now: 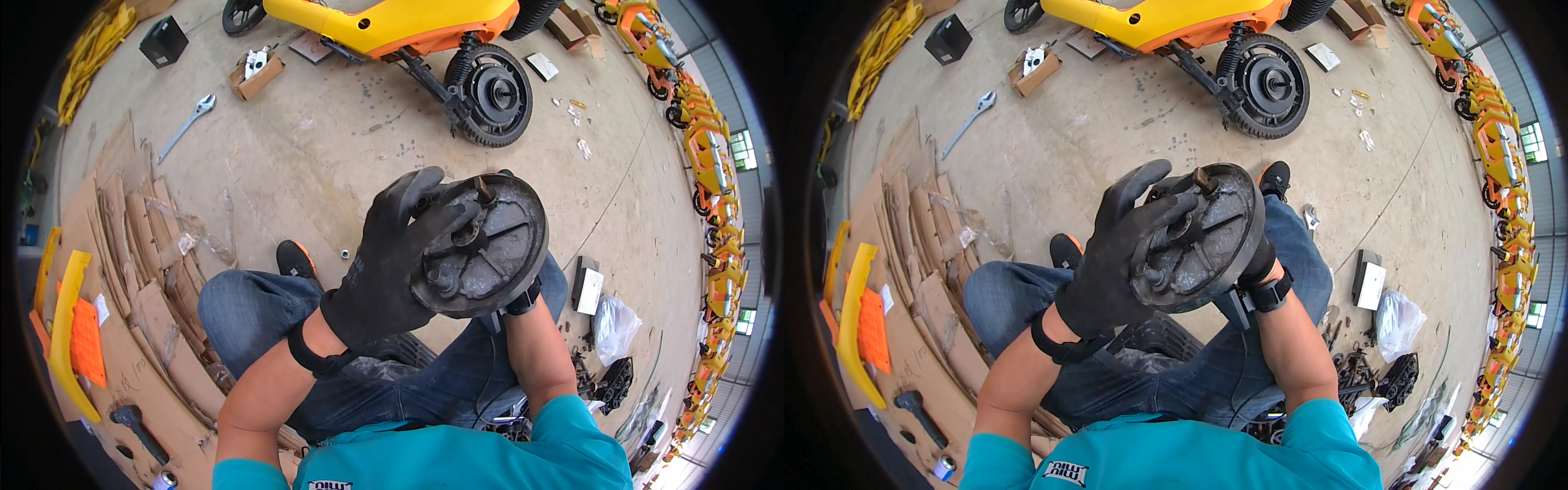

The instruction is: The person, wearing black gloves, uses their hands to manipulate and reassemble the internal components of a drum brake assembly, including the brake shoes and springs.

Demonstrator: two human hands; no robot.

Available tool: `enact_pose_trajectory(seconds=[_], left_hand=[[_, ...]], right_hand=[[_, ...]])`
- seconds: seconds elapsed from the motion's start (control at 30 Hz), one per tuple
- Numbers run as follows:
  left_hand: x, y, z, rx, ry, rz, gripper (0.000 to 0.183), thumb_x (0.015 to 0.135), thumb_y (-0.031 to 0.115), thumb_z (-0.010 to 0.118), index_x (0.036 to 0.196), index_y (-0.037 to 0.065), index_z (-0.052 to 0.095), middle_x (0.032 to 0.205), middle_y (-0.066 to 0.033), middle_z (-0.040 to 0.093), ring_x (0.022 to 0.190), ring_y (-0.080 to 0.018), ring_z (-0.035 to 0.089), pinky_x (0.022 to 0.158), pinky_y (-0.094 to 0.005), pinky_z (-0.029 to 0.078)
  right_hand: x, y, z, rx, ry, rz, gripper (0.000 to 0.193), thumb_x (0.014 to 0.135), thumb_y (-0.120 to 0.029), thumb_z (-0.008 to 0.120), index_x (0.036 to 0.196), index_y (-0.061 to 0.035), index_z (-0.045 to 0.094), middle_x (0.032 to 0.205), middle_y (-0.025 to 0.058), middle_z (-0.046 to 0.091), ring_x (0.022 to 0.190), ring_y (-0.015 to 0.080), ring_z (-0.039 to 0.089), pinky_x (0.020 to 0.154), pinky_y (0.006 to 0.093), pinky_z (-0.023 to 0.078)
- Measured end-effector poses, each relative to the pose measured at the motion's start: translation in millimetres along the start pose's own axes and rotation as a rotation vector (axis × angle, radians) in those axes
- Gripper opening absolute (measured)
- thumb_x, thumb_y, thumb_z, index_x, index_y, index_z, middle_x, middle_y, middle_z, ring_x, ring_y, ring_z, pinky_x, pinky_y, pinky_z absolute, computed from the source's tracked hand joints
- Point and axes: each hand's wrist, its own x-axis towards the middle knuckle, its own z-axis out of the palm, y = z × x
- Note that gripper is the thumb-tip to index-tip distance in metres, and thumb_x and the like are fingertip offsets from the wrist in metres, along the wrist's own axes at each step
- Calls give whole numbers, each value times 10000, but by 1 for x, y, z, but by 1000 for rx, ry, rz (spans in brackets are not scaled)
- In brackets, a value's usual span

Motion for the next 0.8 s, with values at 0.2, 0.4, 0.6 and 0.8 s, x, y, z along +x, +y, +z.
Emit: enact_pose_trajectory(seconds=[0.2, 0.4, 0.6, 0.8], left_hand=[[-2, -5, 0, -46, -33, -3, 875, 678, 213, 901, 1437, 63, 492, 1469, -232, 419, 1359, -403, 461, 1119, -482, 420], [-1, -3, -3, -48, -39, -10, 860, 691, 201, 891, 1436, 48, 492, 1450, -219, 468, 1360, -393, 464, 1121, -478, 420], [-1, -3, -3, -19, -33, -29, 830, 713, 162, 872, 1438, 45, 485, 1446, -221, 474, 1345, -392, 481, 1118, -464, 424], [-2, -8, 4, -416, 45, -245, 646, 835, 112, 789, 1398, 44, 481, 1282, -152, 589, 1194, -252, 590, 1026, -373, 473]], right_hand=[[-6, 6, -18, 132, -4, -7, 451, 983, -111, 624, 1409, -41, 492, 1331, 122, 598, 1191, 222, 591, 1048, 376, 497], [-13, 9, -31, -43, 103, 1, 485, 952, -102, 676, 1401, -50, 500, 1330, 105, 598, 1181, 206, 586, 1042, 371, 495], [-12, 15, -32, -186, 111, -6, 496, 941, -100, 688, 1396, -51, 498, 1339, 89, 589, 1190, 197, 577, 1037, 358, 487], [2, 14, -11, -906, 6, -244, 445, 1028, -304, 576, 1359, -17, 499, 1186, 102, 637, 1059, 199, 637, 941, 341, 527]])
